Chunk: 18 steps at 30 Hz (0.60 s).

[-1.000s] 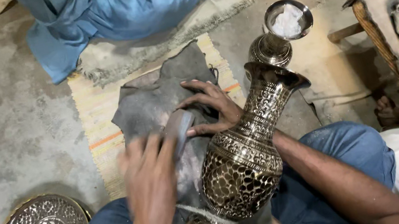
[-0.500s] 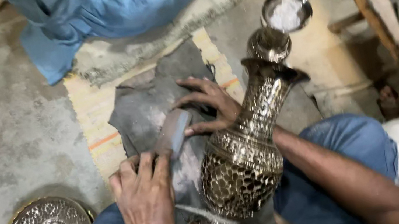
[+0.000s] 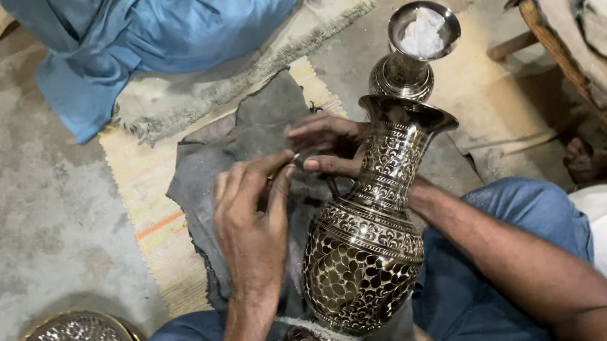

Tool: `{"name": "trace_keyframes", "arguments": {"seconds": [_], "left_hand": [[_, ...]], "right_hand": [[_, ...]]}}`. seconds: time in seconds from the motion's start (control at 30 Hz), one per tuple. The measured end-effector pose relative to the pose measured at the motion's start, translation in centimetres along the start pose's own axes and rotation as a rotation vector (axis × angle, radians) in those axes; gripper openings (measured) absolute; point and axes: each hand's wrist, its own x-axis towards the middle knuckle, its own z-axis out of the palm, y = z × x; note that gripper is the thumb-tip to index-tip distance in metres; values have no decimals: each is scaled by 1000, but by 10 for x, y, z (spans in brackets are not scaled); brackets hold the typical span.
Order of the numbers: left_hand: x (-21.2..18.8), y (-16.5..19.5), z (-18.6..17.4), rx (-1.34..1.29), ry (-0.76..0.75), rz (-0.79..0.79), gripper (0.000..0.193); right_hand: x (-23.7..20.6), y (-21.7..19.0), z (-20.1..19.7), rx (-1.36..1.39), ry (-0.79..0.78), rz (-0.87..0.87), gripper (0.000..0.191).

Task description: The person uses a chisel and wooden mallet to engrave a decorative pattern into a metal vase. They then rub the vase with a stone to smooth or polish the surface.

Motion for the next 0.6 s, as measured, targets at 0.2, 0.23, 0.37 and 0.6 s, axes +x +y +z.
{"name": "trace_keyframes", "arguments": {"seconds": [0.2, 0.23, 0.37, 0.6], "left_hand": [[9, 15, 7, -323, -57, -270, 17], [10, 16, 8, -373, -60, -289, 17], [8, 17, 10, -394, -76, -308, 17], [4, 19, 10, -403, -49, -331, 16]], "right_hand": [[0, 13, 11, 203, 185, -1, 19], [-2, 12, 12, 256, 189, 11, 18], [-9, 12, 14, 324, 167, -1, 14], [-6, 5, 18, 353, 175, 57, 13]]}}
